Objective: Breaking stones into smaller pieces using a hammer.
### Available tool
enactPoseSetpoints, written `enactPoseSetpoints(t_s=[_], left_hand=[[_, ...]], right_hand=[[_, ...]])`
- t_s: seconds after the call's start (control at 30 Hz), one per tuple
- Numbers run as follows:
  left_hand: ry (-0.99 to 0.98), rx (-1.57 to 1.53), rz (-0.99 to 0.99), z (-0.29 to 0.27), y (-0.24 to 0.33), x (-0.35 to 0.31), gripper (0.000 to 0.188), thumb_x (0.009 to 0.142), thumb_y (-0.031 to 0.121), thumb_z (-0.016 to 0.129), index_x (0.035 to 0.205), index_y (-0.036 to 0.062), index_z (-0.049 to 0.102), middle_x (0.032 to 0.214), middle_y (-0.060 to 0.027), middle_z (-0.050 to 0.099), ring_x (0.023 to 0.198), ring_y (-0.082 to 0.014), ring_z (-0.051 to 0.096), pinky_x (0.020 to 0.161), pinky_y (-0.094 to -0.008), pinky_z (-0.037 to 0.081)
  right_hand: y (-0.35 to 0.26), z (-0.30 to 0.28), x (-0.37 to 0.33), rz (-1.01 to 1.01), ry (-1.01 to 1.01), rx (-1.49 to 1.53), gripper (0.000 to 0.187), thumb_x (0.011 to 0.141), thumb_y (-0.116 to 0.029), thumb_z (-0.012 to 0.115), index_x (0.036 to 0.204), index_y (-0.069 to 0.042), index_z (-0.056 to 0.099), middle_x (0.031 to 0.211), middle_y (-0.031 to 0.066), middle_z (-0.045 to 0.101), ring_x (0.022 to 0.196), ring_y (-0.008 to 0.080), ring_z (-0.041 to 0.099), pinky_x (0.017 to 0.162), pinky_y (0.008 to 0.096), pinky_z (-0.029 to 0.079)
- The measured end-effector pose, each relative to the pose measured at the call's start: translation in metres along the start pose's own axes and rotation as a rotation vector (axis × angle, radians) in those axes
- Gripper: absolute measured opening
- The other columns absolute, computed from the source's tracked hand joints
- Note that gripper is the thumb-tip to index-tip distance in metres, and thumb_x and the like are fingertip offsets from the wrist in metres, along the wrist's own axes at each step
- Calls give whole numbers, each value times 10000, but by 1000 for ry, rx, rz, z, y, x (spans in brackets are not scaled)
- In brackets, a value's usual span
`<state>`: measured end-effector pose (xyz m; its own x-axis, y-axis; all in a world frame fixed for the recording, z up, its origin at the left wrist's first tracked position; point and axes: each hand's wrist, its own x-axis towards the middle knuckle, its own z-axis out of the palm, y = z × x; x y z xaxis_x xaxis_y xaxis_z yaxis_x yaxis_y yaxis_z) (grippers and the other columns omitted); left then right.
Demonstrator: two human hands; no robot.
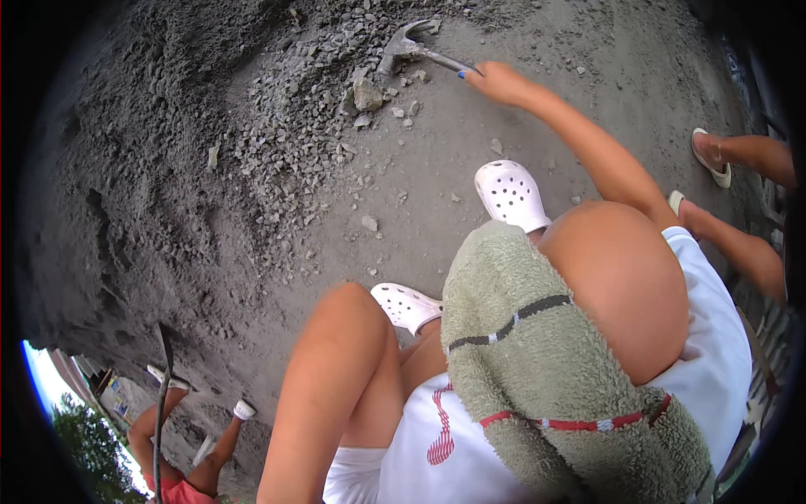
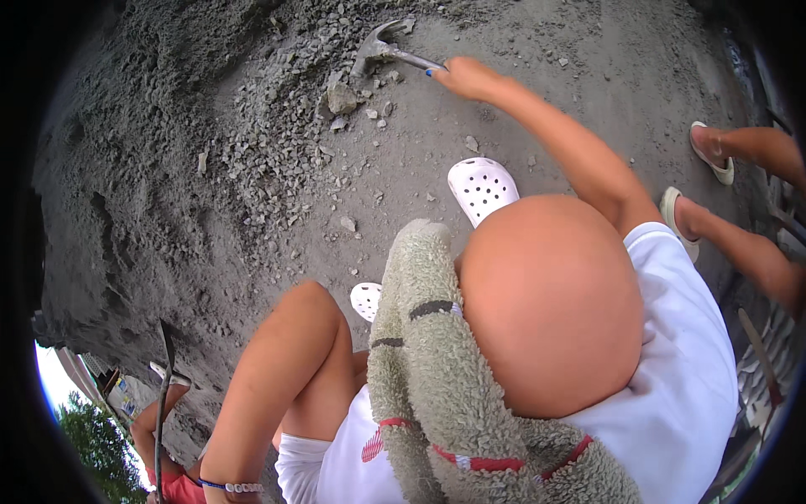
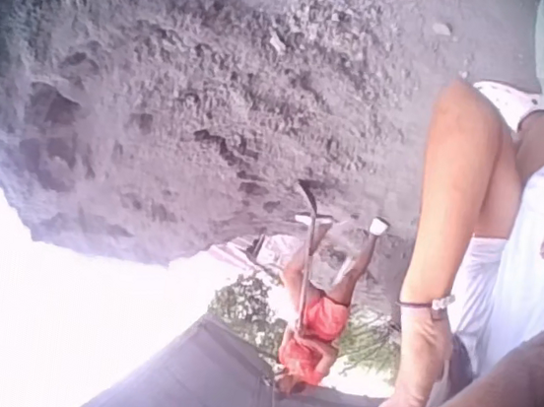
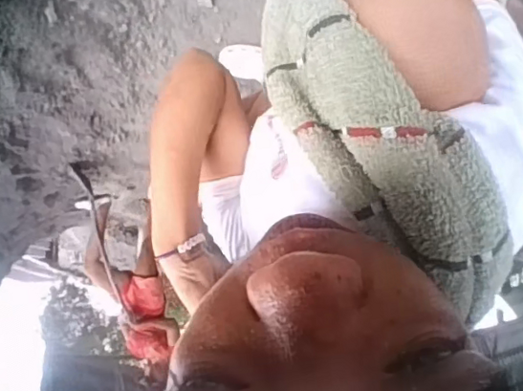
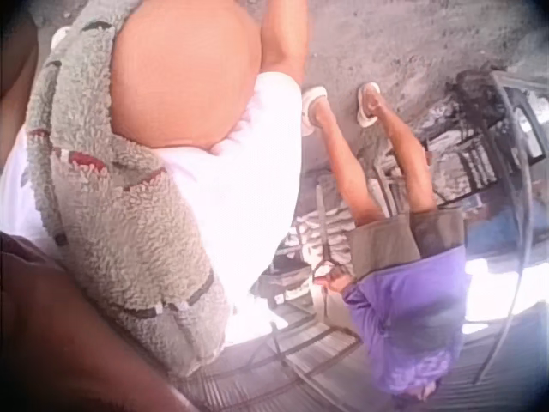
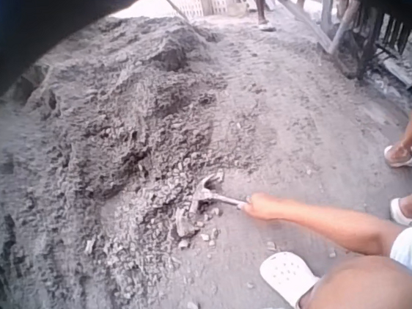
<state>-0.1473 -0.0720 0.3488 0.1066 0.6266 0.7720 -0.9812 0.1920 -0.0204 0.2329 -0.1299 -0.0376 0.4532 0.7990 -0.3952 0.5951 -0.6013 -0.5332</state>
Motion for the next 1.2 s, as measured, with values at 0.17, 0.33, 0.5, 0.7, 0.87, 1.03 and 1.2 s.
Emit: enactPoseSetpoints(t_s=[0.17,0.33,0.5,0.7,0.87,1.03,1.2], left_hand=[[73,21,-6,-3,90,55,391,728,349,529,948,30,479,922,-69,516,808,-186,492,683,-304,405],[102,-11,75,-23,189,101,408,724,366,538,945,28,483,924,-69,519,808,-187,494,686,-301,404],[113,54,195,-85,-58,-10,424,719,382,546,941,26,488,927,-68,523,808,-187,496,690,-297,404],[362,514,-133,-179,-70,-46,515,722,455,493,1004,26,468,928,-83,490,733,-143,422,509,-222,293],[631,1138,-724,-256,-100,-114,311,771,288,539,947,33,513,684,-16,515,437,-85,338,384,-196,247],[-284,1646,-1506,-269,-155,-194,183,711,207,569,843,82,547,738,-65,574,620,-221,540,556,-309,419],[-481,1496,-1490,-271,-182,-273,238,687,217,571,885,89,538,707,-74,569,682,-241,536,604,-345,420]], right_hand=[[-47,-37,-52,-2,-13,193,443,820,-397,393,748,27,501,641,183,542,609,317,538,581,400,407],[-13,13,-30,46,92,162,441,824,-396,390,733,23,489,610,159,526,548,283,508,540,390,389],[-21,-18,-29,121,-128,146,430,822,-382,390,689,16,483,592,141,506,532,250,476,531,377,370],[-11,-67,-111,92,-100,225,355,797,-341,473,663,-12,466,522,50,422,490,126,393,464,299,329],[46,-78,-196,358,-69,45,318,789,-302,499,708,6,503,517,90,453,466,166,402,453,324,335],[50,-56,-222,524,-142,-16,318,794,-294,489,735,17,513,545,155,484,484,243,457,481,356,360],[34,-16,-191,472,-56,46,345,795,-321,484,791,23,511,615,201,527,572,293,531,540,374,394]])
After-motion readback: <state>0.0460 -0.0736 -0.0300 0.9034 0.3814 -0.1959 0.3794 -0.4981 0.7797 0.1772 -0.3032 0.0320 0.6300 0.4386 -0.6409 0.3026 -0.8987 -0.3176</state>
